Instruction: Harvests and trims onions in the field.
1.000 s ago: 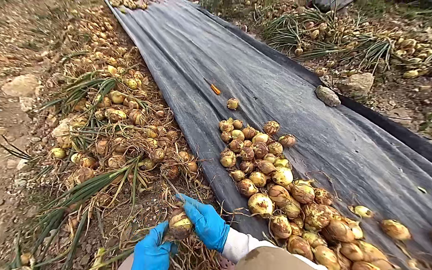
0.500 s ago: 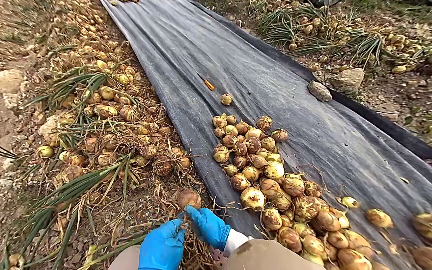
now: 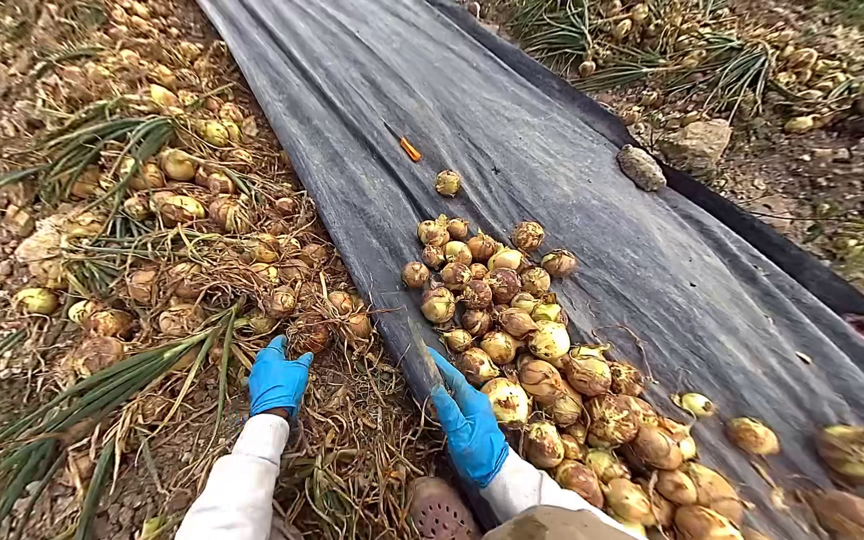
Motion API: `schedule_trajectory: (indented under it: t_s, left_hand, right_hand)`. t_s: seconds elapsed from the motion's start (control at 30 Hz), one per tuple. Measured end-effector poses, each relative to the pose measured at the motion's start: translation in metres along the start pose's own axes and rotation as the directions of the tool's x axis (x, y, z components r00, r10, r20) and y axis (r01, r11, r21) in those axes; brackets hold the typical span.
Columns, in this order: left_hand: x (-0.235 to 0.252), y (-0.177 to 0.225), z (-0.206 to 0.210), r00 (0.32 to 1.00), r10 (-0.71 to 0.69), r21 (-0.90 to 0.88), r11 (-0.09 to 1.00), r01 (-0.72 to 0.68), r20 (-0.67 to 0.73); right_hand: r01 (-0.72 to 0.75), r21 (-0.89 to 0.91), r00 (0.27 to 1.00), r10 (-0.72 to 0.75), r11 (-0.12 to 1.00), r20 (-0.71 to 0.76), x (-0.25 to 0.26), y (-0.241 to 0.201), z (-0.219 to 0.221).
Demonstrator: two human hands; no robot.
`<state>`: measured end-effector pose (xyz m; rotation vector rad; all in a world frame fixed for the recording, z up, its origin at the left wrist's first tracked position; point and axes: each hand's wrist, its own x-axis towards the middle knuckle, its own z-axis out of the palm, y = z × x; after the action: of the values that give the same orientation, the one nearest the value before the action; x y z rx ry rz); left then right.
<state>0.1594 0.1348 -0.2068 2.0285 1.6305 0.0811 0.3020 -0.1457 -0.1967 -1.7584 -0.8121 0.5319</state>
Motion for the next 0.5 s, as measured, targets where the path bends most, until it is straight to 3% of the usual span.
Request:
schedule_trajectory:
  t_s: [0.1, 0.23, 0.37, 0.5]
  left_hand:
    - [0.049, 0.014, 0.032, 0.998, -0.058, 0.019, 0.998, 0.057, 0.032]
    - [0.056, 0.02, 0.042, 0.994, -0.111, -0.093, 0.989, 0.112, 0.02]
    - [0.009, 0.004, 0.013, 0.986, 0.155, -0.343, 0.924, -0.168, -0.066]
    - [-0.049, -0.006, -0.034, 0.893, 0.437, -0.314, 0.837, -0.447, -0.109]
  right_hand:
    - [-0.118, -0.017, 0.982, 0.12, 0.993, 0.145, -0.025, 0.003, 0.01]
    - [-0.292, -0.107, 0.908, 0.31, 0.95, 0.281, -0.036, 0.001, 0.011]
    - [-0.252, -0.144, 0.897, 0.287, 0.957, 0.337, -0.016, -0.005, 0.013]
    - [-0.166, -0.104, 0.903, 0.193, 0.981, 0.384, 0.012, -0.027, 0.033]
